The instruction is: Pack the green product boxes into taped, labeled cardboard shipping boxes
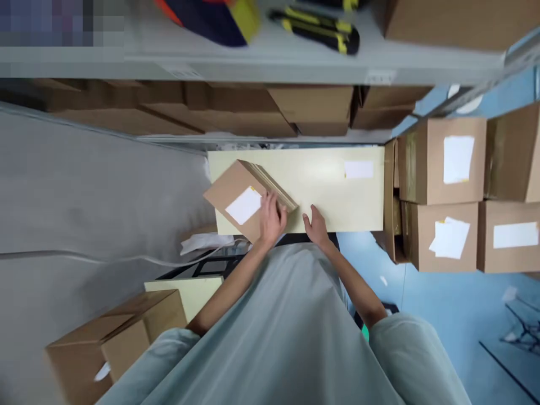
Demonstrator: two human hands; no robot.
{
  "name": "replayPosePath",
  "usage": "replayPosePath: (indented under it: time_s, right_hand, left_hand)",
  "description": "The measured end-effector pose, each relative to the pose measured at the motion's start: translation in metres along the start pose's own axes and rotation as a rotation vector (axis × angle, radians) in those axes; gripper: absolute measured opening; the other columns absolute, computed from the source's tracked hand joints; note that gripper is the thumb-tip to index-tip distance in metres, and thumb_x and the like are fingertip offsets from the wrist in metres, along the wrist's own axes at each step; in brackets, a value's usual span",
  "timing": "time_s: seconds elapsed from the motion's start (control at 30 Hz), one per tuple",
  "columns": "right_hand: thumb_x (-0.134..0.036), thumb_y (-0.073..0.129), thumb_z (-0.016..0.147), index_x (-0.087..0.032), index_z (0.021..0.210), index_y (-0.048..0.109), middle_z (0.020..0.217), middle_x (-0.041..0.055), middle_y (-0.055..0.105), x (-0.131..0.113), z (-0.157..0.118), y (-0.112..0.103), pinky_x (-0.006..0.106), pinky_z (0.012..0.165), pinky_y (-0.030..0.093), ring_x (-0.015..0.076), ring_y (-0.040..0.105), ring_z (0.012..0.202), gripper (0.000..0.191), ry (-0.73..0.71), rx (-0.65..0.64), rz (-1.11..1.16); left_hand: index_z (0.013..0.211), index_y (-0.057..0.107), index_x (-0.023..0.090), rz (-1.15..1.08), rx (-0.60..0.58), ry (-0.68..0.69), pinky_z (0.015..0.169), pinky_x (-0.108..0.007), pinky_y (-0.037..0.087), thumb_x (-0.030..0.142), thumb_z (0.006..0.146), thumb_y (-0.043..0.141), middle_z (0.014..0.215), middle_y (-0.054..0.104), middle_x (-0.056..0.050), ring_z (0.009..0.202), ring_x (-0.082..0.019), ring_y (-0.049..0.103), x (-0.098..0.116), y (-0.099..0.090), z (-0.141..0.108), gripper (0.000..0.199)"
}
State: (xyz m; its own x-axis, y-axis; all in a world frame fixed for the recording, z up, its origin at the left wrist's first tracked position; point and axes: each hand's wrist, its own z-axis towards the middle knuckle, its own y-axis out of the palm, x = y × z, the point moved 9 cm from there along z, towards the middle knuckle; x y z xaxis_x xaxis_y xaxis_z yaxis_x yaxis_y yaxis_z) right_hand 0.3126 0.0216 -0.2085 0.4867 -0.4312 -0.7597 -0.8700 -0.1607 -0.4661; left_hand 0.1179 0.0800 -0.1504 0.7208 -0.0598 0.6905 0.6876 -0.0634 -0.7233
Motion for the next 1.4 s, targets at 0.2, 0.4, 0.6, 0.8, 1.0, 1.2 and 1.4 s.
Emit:
replayPosePath:
  time_s: [0.2,0.4,0.6,0.8,1.0,1.2,1.4]
  right_hand:
    - [-0.075,0.040,0.117,-0.014,0.178,0.053,0.185,0.0206,0.050,0.033,-0.016,0.028,0.055,0.149,0.034,0.0338,0.046,0.176,0.087,0.013,-0.213,0.161]
    - [-0.078,0.034,0.118,-0.020,0.182,0.049,0.189,0.0115,0.046,-0.004,-0.001,0.044,0.050,0.153,0.025,0.0278,0.035,0.181,0.087,-0.120,-0.322,0.334]
    - [-0.075,0.036,0.119,-0.026,0.175,0.062,0.181,0.0049,0.058,-0.037,0.037,0.073,0.040,0.154,0.020,0.0209,0.036,0.181,0.078,-0.105,-0.421,0.434]
    - [-0.079,0.038,0.117,-0.022,0.176,0.059,0.184,0.0068,0.054,-0.042,0.064,0.079,0.040,0.153,0.021,0.0203,0.037,0.181,0.085,-0.063,-0.463,0.469]
    - [-0.087,0.036,0.114,-0.022,0.180,0.054,0.189,0.0062,0.046,-0.013,0.024,0.035,0.040,0.152,0.025,0.0231,0.038,0.180,0.094,0.015,-0.432,0.447]
    - [-0.092,0.037,0.112,-0.022,0.176,0.059,0.187,0.0086,0.050,-0.024,0.019,0.025,0.046,0.153,0.022,0.0252,0.035,0.181,0.097,0.001,-0.404,0.441]
    - [-0.084,0.043,0.115,-0.022,0.169,0.066,0.178,0.0087,0.062,-0.034,0.074,-0.006,0.045,0.149,0.035,0.0266,0.053,0.171,0.085,-0.017,-0.339,0.360]
  left_hand:
    - [0.170,0.049,0.009,0.126,0.011,-0.028,0.151,-0.063,0.015,0.050,0.120,0.036,0.180,0.051,-0.029,0.185,-0.033,0.022,-0.012,0.011,-0.005,0.065]
    - [0.170,0.050,0.012,0.180,-0.026,-0.108,0.152,-0.061,0.010,0.056,0.118,0.037,0.182,0.047,-0.027,0.185,-0.032,0.018,-0.014,0.012,-0.005,0.069]
    - [0.171,0.052,0.019,0.102,-0.056,-0.198,0.151,-0.062,0.005,0.063,0.110,0.053,0.185,0.044,-0.024,0.186,-0.034,0.013,-0.015,0.014,-0.002,0.076]
    - [0.168,0.055,0.029,0.092,-0.079,-0.303,0.152,-0.061,0.005,0.064,0.108,0.053,0.185,0.047,-0.016,0.187,-0.031,0.011,-0.014,0.014,0.000,0.069]
    - [0.164,0.058,0.028,0.067,-0.063,-0.265,0.151,-0.064,0.002,0.067,0.111,0.049,0.182,0.049,-0.020,0.187,-0.032,0.010,-0.009,0.014,0.000,0.066]
    - [0.157,0.060,0.020,0.080,0.036,-0.281,0.150,-0.069,0.001,0.053,0.118,0.041,0.182,0.047,-0.023,0.187,-0.033,0.004,0.013,0.023,-0.001,0.054]
    - [0.159,0.058,0.022,0.024,0.164,-0.421,0.149,-0.073,0.001,0.050,0.122,0.036,0.189,0.037,-0.020,0.187,-0.034,-0.001,0.031,0.055,0.013,0.052]
